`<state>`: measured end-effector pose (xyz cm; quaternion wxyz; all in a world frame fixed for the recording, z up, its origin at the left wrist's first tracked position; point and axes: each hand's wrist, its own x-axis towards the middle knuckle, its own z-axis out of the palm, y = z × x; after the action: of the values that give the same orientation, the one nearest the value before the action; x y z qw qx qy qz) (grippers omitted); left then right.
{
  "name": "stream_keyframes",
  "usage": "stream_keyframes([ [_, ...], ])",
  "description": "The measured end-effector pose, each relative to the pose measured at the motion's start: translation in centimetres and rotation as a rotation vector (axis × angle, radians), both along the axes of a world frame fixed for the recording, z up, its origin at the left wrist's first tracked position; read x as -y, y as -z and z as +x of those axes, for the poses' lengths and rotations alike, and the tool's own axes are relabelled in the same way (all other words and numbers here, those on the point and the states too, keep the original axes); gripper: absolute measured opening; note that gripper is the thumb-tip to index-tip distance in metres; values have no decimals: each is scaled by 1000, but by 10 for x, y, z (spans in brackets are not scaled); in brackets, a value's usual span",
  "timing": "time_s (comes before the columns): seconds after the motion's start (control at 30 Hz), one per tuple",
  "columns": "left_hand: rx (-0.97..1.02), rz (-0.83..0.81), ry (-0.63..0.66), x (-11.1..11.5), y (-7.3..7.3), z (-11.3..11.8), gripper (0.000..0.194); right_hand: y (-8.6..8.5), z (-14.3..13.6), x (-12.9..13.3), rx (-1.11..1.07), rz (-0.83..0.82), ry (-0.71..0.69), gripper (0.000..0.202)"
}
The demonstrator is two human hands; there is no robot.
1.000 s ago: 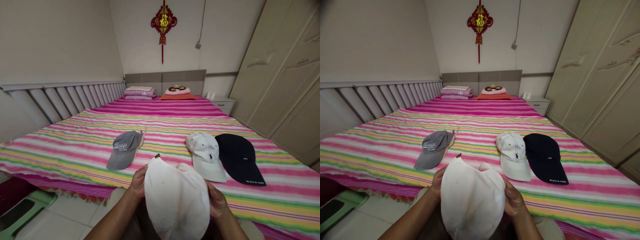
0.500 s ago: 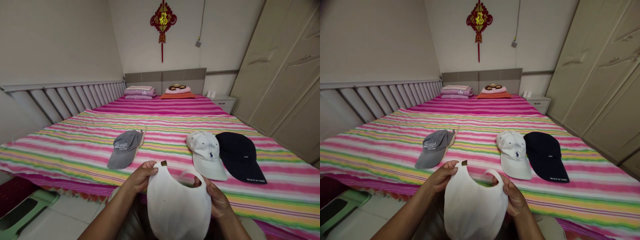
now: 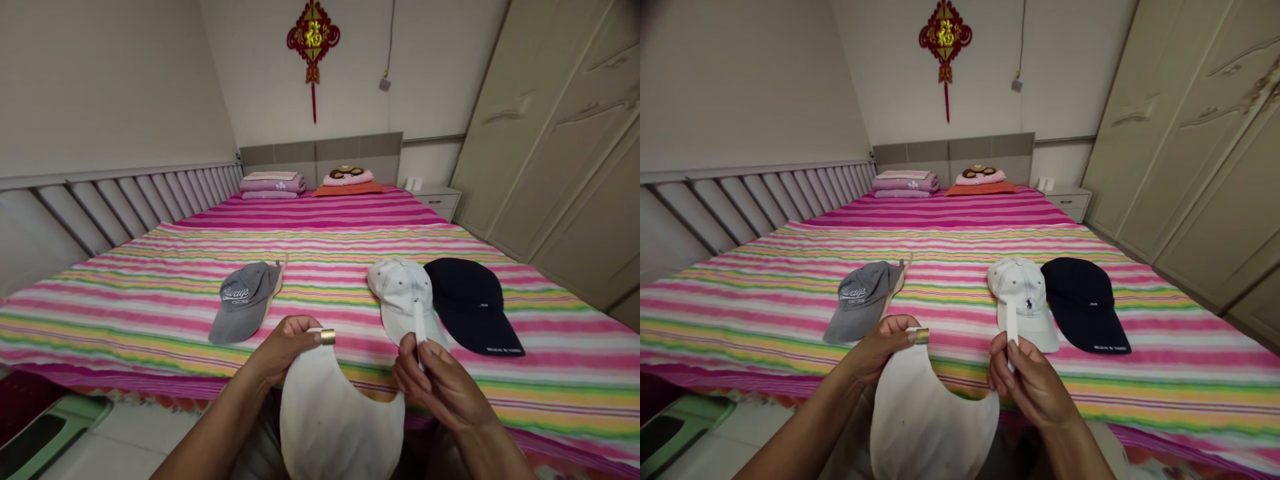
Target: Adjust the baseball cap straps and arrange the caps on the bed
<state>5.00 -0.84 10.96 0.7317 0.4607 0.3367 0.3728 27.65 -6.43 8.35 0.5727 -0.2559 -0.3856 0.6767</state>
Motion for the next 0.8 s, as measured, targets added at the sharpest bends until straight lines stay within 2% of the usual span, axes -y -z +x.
stream_keyframes([
  [0.1,-60,52,-4,2,-4,1,21,-8,-3,3,157,-4,51,26],
  [0.2,-91,113,17,5,-2,2,20,-14,-10,6,421,-2,8,30],
  [0.27,-94,132,38,6,0,3,20,-17,-16,6,516,26,-27,32],
  [0.43,-77,182,27,9,1,10,24,-24,-34,3,475,11,39,30],
  [0.63,-131,216,-13,12,0,16,25,-23,-48,-2,454,-22,17,28],
  [0.7,-178,303,15,13,1,15,24,-23,-50,-2,396,-68,17,27],
  [0.8,-288,546,40,15,-1,13,27,-21,-53,-3,316,-92,-2,24],
])
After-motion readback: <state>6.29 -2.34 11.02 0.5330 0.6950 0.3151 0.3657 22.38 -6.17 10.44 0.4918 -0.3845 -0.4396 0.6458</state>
